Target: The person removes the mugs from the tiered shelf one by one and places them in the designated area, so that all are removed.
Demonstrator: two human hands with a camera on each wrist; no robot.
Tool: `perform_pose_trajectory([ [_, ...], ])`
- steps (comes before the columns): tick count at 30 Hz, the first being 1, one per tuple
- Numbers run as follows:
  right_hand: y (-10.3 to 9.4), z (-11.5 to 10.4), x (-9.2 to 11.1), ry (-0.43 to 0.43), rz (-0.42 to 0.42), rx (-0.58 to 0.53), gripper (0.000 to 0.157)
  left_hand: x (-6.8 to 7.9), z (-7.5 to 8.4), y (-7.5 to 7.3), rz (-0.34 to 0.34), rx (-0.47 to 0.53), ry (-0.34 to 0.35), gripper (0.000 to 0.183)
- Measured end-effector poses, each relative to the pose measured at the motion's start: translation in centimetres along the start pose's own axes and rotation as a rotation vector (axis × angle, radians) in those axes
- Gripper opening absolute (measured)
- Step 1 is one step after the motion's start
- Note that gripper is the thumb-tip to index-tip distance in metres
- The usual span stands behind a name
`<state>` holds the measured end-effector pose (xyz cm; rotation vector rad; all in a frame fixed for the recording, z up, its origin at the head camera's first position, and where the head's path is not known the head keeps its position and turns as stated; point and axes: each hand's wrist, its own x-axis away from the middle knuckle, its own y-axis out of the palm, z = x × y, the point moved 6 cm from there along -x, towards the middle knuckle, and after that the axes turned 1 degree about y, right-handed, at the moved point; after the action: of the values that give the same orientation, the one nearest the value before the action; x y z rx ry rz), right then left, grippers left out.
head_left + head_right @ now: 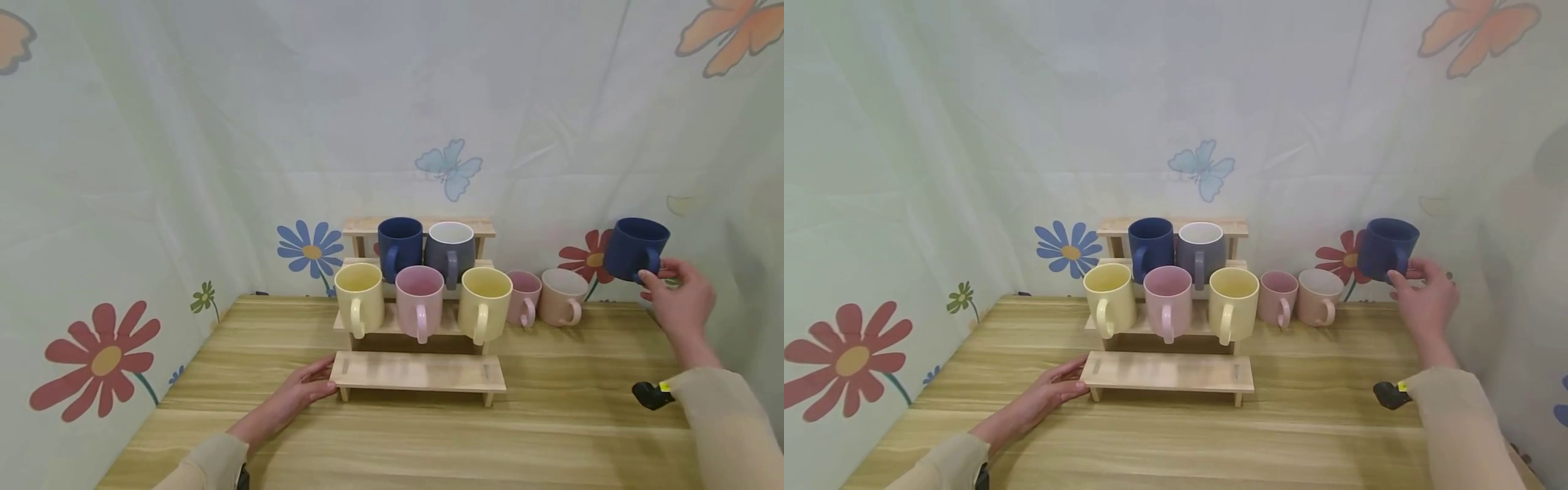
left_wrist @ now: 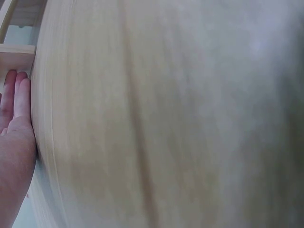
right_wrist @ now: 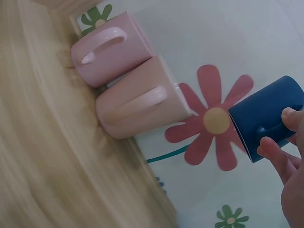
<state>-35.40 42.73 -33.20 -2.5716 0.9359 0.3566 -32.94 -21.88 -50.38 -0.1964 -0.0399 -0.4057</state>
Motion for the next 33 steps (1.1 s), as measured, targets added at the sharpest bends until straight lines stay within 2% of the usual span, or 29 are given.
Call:
perform_pose_trajectory([
  [4, 0.2, 1.3, 0.4, 0.01, 0.002, 0.061, 0.014, 0.0, -0.1, 0.1, -0.016, 0.05, 0.0, 0.075],
  [7, 0.5, 2.3, 0.7, -0.003, 0.011, 0.152, 0.034, -0.1, -0.1, 0.1, -0.024, 0.064, 0.005, 0.075],
  [11, 0.8, 3.5, 0.7, -0.026, 0.022, 0.251, 0.045, -0.1, -0.1, 0.1, -0.025, 0.079, 0.013, 0.075],
  [13, 0.9, 4.0, 0.8, -0.035, 0.027, 0.269, 0.045, -0.1, -0.1, 0.1, -0.024, 0.082, 0.015, 0.075],
  [22, 1.6, 5.8, 1.4, -0.014, 0.028, 0.247, 0.042, -0.1, -0.1, 0.1, -0.013, 0.052, -0.004, 0.076],
  [27, 2.1, 6.8, 1.7, 0.025, -0.008, 0.264, 0.047, -0.1, 0.0, 0.1, -0.004, 0.041, -0.006, 0.076],
  [33, 2.5, 8.0, 2.2, 0.065, -0.026, 0.225, 0.045, 0.0, 0.1, 0.0, -0.008, -0.017, 0.01, 0.076],
])
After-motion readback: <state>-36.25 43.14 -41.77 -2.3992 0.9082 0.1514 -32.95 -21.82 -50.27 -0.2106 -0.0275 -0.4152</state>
